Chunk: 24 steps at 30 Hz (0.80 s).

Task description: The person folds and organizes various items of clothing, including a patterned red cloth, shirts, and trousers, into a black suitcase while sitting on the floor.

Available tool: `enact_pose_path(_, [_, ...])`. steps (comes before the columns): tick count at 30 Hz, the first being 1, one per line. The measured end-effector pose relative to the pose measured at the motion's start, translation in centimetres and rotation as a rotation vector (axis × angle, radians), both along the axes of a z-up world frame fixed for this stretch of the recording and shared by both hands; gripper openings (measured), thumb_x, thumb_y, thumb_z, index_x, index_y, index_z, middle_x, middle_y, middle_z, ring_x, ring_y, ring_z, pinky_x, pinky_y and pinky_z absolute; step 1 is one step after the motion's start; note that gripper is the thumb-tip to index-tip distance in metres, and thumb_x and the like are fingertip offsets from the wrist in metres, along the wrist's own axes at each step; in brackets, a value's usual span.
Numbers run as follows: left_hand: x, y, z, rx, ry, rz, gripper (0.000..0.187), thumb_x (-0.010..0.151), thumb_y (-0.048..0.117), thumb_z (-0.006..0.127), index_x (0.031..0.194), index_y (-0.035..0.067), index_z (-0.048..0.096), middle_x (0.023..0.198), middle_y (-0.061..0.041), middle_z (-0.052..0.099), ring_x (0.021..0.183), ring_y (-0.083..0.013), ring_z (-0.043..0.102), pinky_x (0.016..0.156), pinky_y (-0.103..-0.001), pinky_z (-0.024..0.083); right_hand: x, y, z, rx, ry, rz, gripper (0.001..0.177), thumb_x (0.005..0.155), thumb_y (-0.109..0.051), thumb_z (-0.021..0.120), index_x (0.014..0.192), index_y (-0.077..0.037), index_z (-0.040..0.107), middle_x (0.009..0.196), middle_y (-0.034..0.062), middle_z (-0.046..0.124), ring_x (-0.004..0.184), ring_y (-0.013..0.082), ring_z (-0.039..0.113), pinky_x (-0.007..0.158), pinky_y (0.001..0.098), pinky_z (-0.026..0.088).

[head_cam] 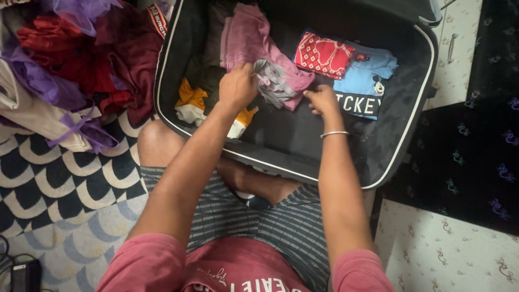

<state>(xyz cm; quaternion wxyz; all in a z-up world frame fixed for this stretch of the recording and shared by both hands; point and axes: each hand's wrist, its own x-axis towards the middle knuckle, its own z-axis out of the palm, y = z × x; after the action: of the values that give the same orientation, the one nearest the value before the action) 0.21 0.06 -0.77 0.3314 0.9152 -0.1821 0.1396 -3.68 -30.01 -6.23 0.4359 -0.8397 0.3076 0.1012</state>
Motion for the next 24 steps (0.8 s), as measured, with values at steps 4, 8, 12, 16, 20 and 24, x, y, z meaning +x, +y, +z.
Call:
enact_pose_path(4, [0.2, 0.0, 0.2, 0.032, 0.081, 0.061, 0.012, 0.097, 0.02, 0.066, 0.099, 0.009, 0.067, 0.107, -0.015, 0.068, 0.085, -0.0422, 0.069, 0.075, -0.053, 0.055, 0.4, 1.5, -1.6, 0.189, -0.055, -0.09, 0.04, 0.084, -0.03, 0.079, 0.11, -0.003, 0.065, 0.091, 0.0067, 0.071, 0.068, 0.0161, 0.069, 0.05, 0.0291, 0.054])
enact_pose_path(8, [1.1, 0.7, 1.0, -0.075, 0.047, 0.241, 0.015, 0.09, 0.02, 0.07, 0.099, 0.008, 0.068, 0.111, -0.017, 0.063, 0.093, -0.0397, 0.067, 0.079, -0.05, 0.053, 1.3, 2.7, -3.0, 0.192, -0.148, -0.131, 0.038, 0.082, -0.03, 0.081, 0.104, -0.002, 0.067, 0.087, 0.0048, 0.07, 0.064, 0.0127, 0.065, 0.047, 0.0287, 0.051])
enact_pose_path(12, [1.4, 1.4, 1.1, -0.162, 0.081, 0.327, 0.019, 0.091, 0.017, 0.07, 0.107, 0.007, 0.067, 0.116, -0.014, 0.06, 0.105, -0.0361, 0.064, 0.089, -0.046, 0.051, 2.2, 3.2, -4.7, 0.235, -0.142, -0.109, 0.039, 0.084, -0.027, 0.083, 0.1, 0.004, 0.066, 0.079, 0.0085, 0.067, 0.059, 0.0166, 0.06, 0.045, 0.032, 0.041])
enact_pose_path(16, [1.4, 1.4, 0.9, -0.163, 0.077, 0.335, 0.021, 0.091, 0.018, 0.071, 0.109, 0.007, 0.066, 0.117, -0.013, 0.06, 0.106, -0.0355, 0.064, 0.09, -0.046, 0.051, 1.6, 2.9, -3.9, 0.402, -0.271, -0.106, 0.029, 0.082, -0.021, 0.08, 0.096, 0.003, 0.07, 0.08, 0.0058, 0.071, 0.064, 0.0146, 0.066, 0.051, 0.0302, 0.049])
enact_pose_path(20, [1.5, 1.6, 0.8, -0.183, 0.078, 0.327, 0.023, 0.09, 0.018, 0.07, 0.11, 0.006, 0.066, 0.117, -0.014, 0.06, 0.104, -0.0357, 0.064, 0.089, -0.047, 0.05, 0.3, 1.0, -2.1, 0.644, -0.4, -0.217, 0.026, 0.083, -0.02, 0.07, 0.102, -0.002, 0.068, 0.092, 0.0062, 0.073, 0.076, 0.0149, 0.07, 0.062, 0.0304, 0.057])
enact_pose_path(24, [1.5, 1.5, 1.1, -0.23, 0.067, 0.326, 0.021, 0.092, 0.02, 0.071, 0.108, 0.006, 0.067, 0.116, -0.015, 0.061, 0.104, -0.037, 0.064, 0.089, -0.047, 0.05, -1.3, -2.9, -1.4, 0.306, -0.463, -0.245, 0.031, 0.083, -0.013, 0.075, 0.108, 0.002, 0.064, 0.1, 0.007, 0.068, 0.086, 0.013, 0.063, 0.073, 0.0287, 0.053])
